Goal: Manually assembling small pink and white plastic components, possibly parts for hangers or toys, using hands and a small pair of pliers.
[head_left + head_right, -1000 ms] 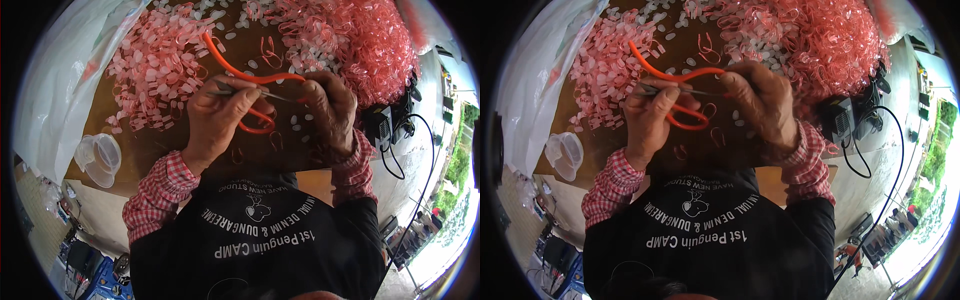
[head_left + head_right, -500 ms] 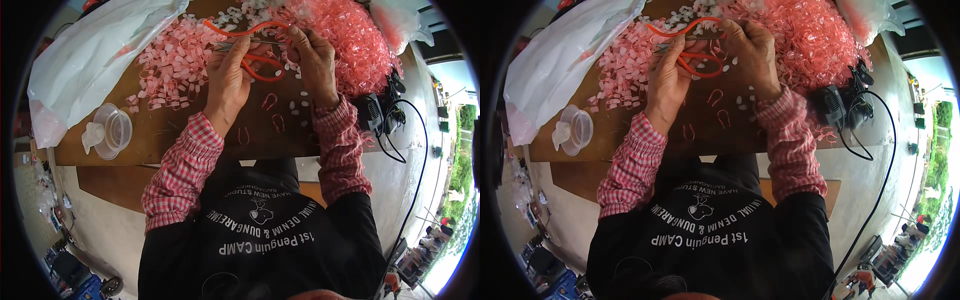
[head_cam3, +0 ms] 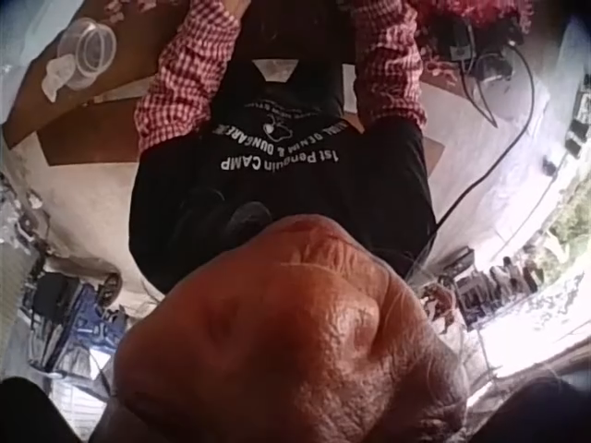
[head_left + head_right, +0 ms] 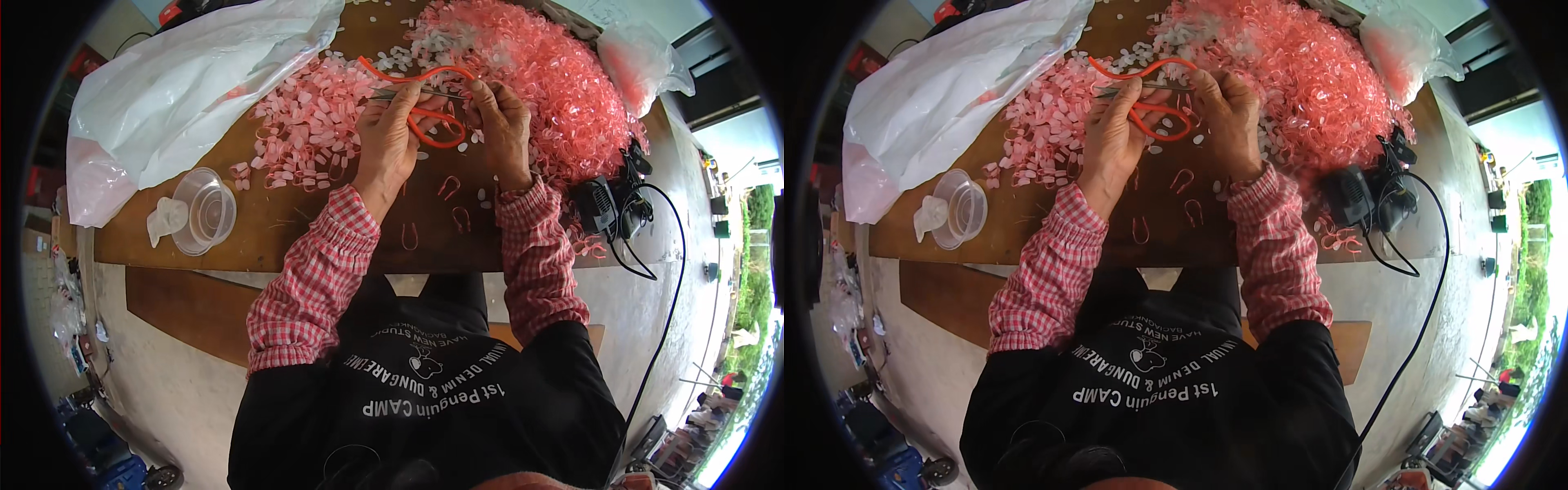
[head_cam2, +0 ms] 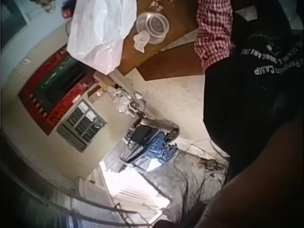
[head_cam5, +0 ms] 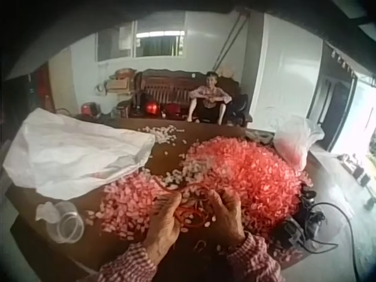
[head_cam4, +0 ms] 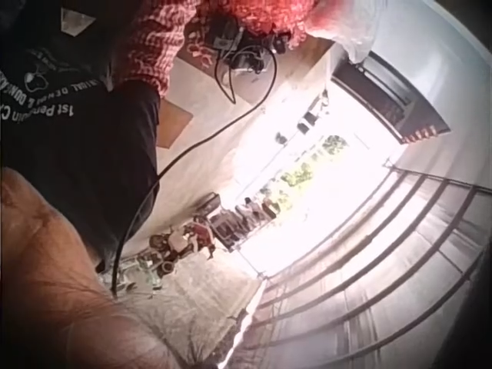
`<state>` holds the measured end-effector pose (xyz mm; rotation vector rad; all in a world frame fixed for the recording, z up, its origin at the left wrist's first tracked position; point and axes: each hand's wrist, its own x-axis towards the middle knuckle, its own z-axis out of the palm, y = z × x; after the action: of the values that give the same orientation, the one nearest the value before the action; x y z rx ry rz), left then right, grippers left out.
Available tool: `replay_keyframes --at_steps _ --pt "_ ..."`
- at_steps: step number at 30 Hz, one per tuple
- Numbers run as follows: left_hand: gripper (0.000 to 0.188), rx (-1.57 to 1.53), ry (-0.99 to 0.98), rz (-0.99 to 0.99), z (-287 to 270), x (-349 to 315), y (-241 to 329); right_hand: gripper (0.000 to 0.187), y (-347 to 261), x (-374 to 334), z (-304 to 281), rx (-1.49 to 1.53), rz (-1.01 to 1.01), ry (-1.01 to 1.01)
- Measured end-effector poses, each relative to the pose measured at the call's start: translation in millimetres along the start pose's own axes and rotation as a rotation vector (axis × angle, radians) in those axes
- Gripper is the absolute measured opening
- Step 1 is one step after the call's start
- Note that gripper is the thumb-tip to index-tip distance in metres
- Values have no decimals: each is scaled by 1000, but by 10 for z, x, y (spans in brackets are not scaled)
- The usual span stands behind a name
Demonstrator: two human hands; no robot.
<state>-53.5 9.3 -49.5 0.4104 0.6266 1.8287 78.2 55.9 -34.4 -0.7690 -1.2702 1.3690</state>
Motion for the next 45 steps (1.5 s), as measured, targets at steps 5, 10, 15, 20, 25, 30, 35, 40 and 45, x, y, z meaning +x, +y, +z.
replay_keyframes --at_steps 5,10,15,20,25,30,35,40,45 --pt "15 0 24 0 30 16 -47 22 65 26 35 -70 -49 73" --pt "16 -65 62 1 92 11 -47 22 29 -6 147 -23 4 148" --pt "16 -35 52 5 25 48 -23 23 97 11 90 39 -4 126" --pt "14 217 -75 34 -29 60 62 25 -45 162 -187 -300 -76 -50" --pt "10 444 -256 108 -31 29 80 21 -86 164 -296 -534 -173 -194" --pt "7 728 -367 279 -75 39 41 15 -179 134 -265 -613 -220 -252" --pt "4 868 -305 419 -44 9 1 14 -102 128 -229 -586 -231 -254" --pt "5 794 -284 384 -58 -4 13 16 -40 98 -223 -563 -177 -201" --pt "6 734 -281 358 -87 36 0 19 9 97 -261 -505 -175 -181"
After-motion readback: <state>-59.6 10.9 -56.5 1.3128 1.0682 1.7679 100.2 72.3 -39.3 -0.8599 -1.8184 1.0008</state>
